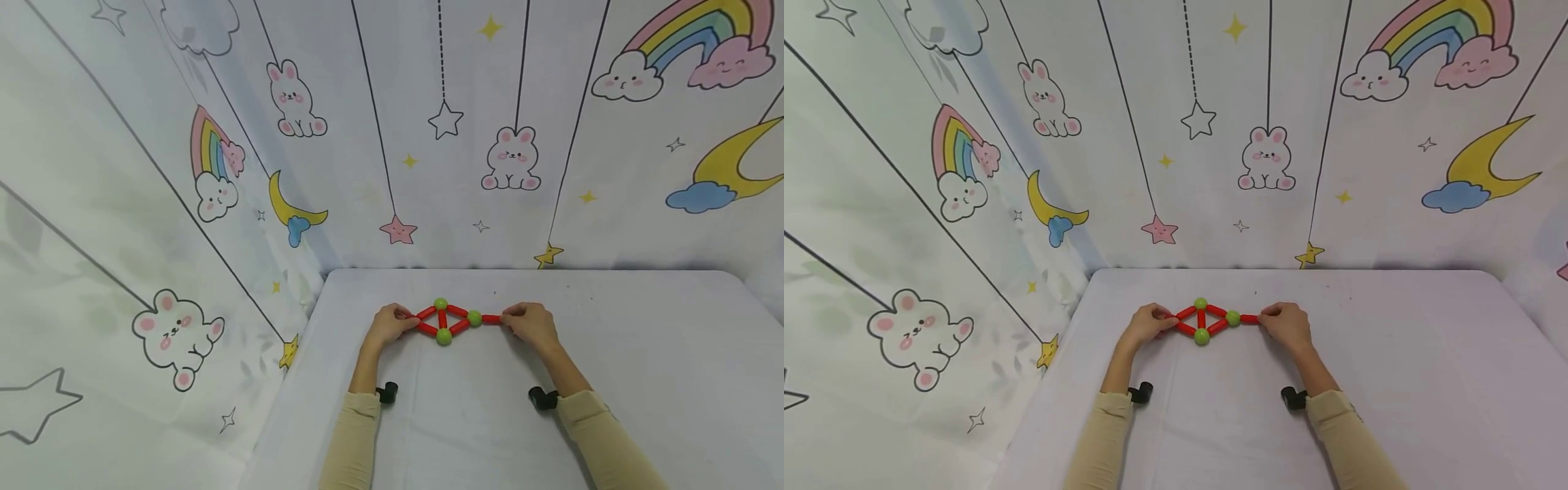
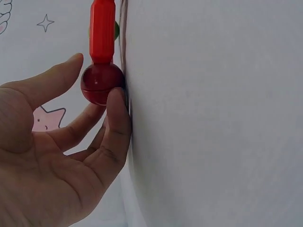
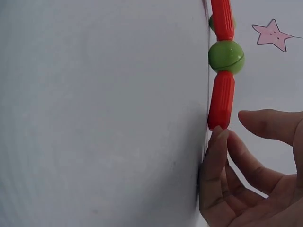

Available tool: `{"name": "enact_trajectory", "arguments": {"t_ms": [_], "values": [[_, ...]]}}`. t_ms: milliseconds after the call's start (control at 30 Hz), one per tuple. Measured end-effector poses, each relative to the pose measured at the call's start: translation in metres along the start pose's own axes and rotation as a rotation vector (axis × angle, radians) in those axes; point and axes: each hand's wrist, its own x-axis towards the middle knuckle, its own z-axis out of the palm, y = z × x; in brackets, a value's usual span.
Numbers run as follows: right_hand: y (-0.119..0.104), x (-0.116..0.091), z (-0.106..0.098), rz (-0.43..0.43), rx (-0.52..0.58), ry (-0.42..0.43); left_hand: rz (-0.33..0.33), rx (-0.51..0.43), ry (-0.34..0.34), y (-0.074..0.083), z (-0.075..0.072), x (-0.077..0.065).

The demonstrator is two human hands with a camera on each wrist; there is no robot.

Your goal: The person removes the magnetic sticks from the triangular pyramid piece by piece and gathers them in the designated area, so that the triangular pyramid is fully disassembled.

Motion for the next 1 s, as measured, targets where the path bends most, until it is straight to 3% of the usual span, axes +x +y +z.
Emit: {"name": "enact_trajectory", "arguments": {"t_ms": [233,367,567,1000], "values": [[-0.009,-0.005,-0.004,-0.048,0.021,-0.001,-0.003,-0.1,0.043,-0.001,-0.008,-0.001],[-0.017,-0.005,-0.005,-0.09,0.005,-0.005,-0.014,-0.207,0.066,-0.002,-0.009,0.0],[-0.031,-0.001,0.001,-0.16,0.006,-0.046,-0.038,-0.351,0.045,-0.001,-0.011,0.001],[-0.059,0.004,0.037,-0.202,0.065,-0.135,-0.055,-0.521,-0.026,-0.005,-0.017,0.001]]}}
